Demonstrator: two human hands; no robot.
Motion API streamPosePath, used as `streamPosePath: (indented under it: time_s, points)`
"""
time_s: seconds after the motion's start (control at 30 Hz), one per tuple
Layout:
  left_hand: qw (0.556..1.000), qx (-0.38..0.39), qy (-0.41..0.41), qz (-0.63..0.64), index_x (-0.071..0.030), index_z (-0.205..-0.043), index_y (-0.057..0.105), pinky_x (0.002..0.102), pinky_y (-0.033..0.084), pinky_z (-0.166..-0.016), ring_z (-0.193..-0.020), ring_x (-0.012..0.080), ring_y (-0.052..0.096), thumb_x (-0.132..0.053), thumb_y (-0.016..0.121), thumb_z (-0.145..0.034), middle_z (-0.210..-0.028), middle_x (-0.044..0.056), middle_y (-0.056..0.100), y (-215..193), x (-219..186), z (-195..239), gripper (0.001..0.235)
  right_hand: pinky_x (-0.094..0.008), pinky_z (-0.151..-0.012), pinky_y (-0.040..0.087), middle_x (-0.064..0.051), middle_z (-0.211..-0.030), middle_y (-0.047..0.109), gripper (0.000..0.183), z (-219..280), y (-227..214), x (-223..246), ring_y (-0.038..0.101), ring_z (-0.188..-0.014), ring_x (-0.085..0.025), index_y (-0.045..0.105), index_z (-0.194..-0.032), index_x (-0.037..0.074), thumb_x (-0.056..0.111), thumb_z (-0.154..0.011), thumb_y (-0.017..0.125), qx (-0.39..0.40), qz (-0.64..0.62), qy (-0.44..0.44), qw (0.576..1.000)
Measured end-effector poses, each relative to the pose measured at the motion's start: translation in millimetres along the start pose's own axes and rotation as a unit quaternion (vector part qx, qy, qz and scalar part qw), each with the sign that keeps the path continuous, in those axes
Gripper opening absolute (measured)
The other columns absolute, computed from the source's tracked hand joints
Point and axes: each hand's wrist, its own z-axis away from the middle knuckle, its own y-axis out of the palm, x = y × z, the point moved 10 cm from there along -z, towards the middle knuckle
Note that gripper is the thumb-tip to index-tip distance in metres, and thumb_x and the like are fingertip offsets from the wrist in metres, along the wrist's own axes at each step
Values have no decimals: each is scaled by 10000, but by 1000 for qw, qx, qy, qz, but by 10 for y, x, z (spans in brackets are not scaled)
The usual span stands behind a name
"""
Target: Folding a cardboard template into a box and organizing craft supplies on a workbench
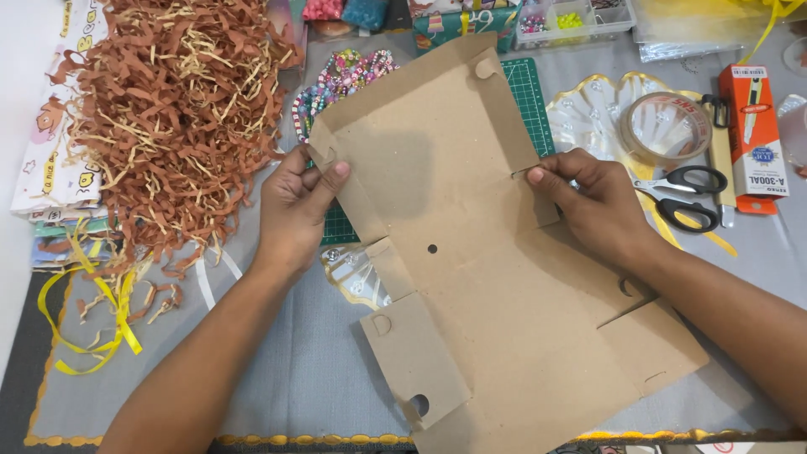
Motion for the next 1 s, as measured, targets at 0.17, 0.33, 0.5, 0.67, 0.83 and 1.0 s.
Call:
streamPosePath:
  time_s: [0.17,0.33,0.5,0.67,0.83,1.0]
  points:
    - [1000,2,3,0,-104,-1445,728,376,727,-985,-1023,195,863,-198,846,-1105,-1095,117,877,-13,26,-10,372,-433,-1085,519,-105,-998,710,166,-4,11,-78,648,-1078,-196,885,-1209,90,225,-1192,790,7,-21,-4,1000]
    - [1000,3,8,3,-113,-1413,732,359,714,-989,-1024,161,844,-185,840,-1108,-1072,74,863,39,-94,48,331,-443,-1084,510,-123,-1015,719,193,-74,-13,-313,665,-1100,-218,892,-1232,81,207,-1204,749,17,-31,-12,999]
    - [1000,0,4,-1,-124,-1406,737,359,719,-988,-1029,152,843,-186,834,-1112,-1066,63,861,12,-121,56,315,-455,-1117,516,-145,-1066,735,214,17,20,34,670,-1131,-223,886,-1317,81,183,-1204,735,21,-19,-14,1000]
    - [1000,-3,6,-10,-118,-1393,741,373,713,-1015,-1038,160,838,-202,832,-1115,-1079,76,867,-33,-100,26,304,-299,-1019,480,-42,-955,761,275,16,52,72,628,-973,-116,691,-1472,-4,26,-1201,658,26,-99,-61,993]
    - [1000,-6,9,-12,-113,-1408,736,389,715,-1021,-1051,170,840,-206,828,-1122,-1100,86,869,-92,-14,-23,314,-333,-1073,499,-93,-1052,787,264,24,50,14,672,-1054,-150,685,-1481,1,72,-1256,568,26,-109,-56,992]
    - [1000,-10,10,-7,-118,-1427,736,396,717,-1033,-1072,163,836,-199,835,-1118,-1105,72,865,-103,10,-25,334,-346,-1044,504,-75,-1011,827,327,30,80,64,657,-977,-144,725,-1458,36,98,-1144,792,27,-66,-58,996]
